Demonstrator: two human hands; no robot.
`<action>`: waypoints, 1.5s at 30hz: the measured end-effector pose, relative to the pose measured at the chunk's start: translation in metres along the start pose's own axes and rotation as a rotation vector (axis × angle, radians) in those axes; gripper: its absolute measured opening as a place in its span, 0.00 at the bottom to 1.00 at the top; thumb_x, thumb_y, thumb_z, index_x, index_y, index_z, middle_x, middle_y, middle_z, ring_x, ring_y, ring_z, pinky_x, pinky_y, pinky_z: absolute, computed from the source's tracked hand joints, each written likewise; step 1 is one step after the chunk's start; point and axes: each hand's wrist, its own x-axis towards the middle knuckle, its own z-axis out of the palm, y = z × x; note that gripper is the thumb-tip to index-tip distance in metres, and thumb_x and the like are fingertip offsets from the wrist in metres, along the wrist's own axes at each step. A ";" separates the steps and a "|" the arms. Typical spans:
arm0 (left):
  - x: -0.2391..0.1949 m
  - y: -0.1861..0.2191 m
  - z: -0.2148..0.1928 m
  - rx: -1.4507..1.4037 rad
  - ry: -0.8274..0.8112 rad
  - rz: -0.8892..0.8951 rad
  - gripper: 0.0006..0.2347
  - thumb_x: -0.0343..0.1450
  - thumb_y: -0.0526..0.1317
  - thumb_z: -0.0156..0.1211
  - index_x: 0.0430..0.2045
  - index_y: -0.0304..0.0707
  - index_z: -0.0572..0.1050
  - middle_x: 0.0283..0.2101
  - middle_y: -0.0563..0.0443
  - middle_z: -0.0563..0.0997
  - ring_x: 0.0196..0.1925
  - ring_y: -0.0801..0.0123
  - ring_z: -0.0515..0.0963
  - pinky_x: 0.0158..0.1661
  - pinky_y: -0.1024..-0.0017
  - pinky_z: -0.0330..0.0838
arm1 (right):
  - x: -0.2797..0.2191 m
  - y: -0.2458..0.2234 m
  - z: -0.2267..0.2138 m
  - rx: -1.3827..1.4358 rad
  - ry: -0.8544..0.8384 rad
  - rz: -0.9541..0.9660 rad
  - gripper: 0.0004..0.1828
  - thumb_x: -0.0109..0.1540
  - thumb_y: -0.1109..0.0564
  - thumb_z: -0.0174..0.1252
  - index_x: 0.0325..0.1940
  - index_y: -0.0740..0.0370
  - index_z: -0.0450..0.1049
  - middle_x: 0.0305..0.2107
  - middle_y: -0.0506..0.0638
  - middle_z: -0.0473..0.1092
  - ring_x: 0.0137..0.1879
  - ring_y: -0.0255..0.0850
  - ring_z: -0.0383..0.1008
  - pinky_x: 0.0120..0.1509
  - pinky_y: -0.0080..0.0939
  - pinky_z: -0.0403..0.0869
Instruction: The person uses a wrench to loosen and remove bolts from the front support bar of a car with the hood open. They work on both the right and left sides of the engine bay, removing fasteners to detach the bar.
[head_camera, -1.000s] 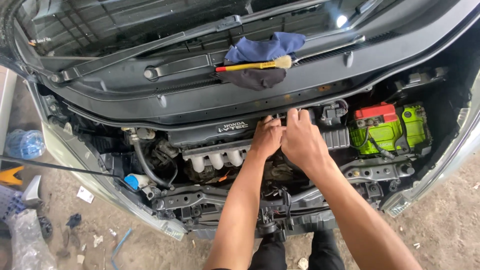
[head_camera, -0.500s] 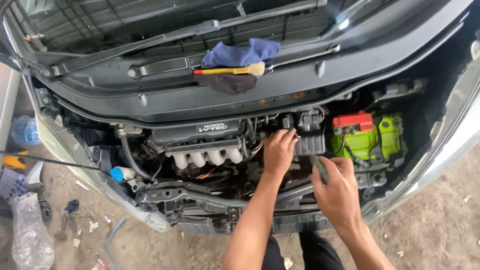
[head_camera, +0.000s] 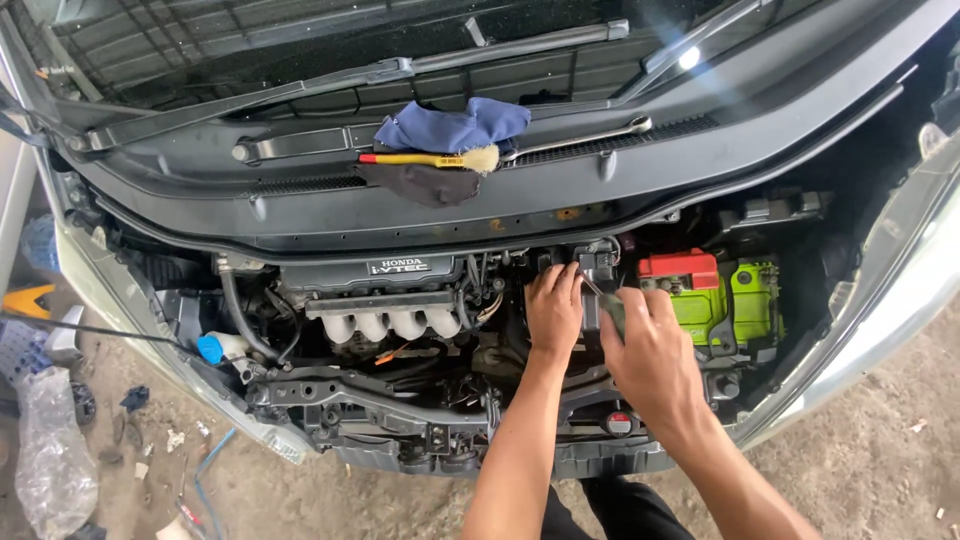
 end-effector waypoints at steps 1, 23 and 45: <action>0.002 0.002 -0.001 -0.004 0.006 0.007 0.09 0.75 0.43 0.60 0.46 0.46 0.81 0.43 0.55 0.80 0.45 0.64 0.83 0.40 0.66 0.74 | 0.005 0.004 0.001 -0.002 0.010 -0.001 0.19 0.65 0.49 0.58 0.56 0.61 0.74 0.42 0.59 0.69 0.33 0.64 0.80 0.31 0.58 0.81; -0.002 -0.007 0.012 -0.086 0.127 0.053 0.10 0.76 0.36 0.57 0.50 0.44 0.81 0.40 0.52 0.81 0.40 0.62 0.83 0.42 0.68 0.71 | 0.034 -0.032 -0.001 -0.184 -0.195 -0.265 0.12 0.68 0.54 0.51 0.47 0.66 0.71 0.41 0.59 0.65 0.28 0.60 0.82 0.28 0.55 0.83; 0.001 0.011 0.020 -0.051 0.258 -0.077 0.08 0.78 0.38 0.55 0.46 0.43 0.82 0.41 0.49 0.81 0.36 0.62 0.79 0.42 0.66 0.69 | 0.049 -0.068 -0.037 0.012 -0.318 0.061 0.14 0.67 0.54 0.51 0.48 0.69 0.69 0.47 0.70 0.63 0.38 0.66 0.81 0.39 0.64 0.84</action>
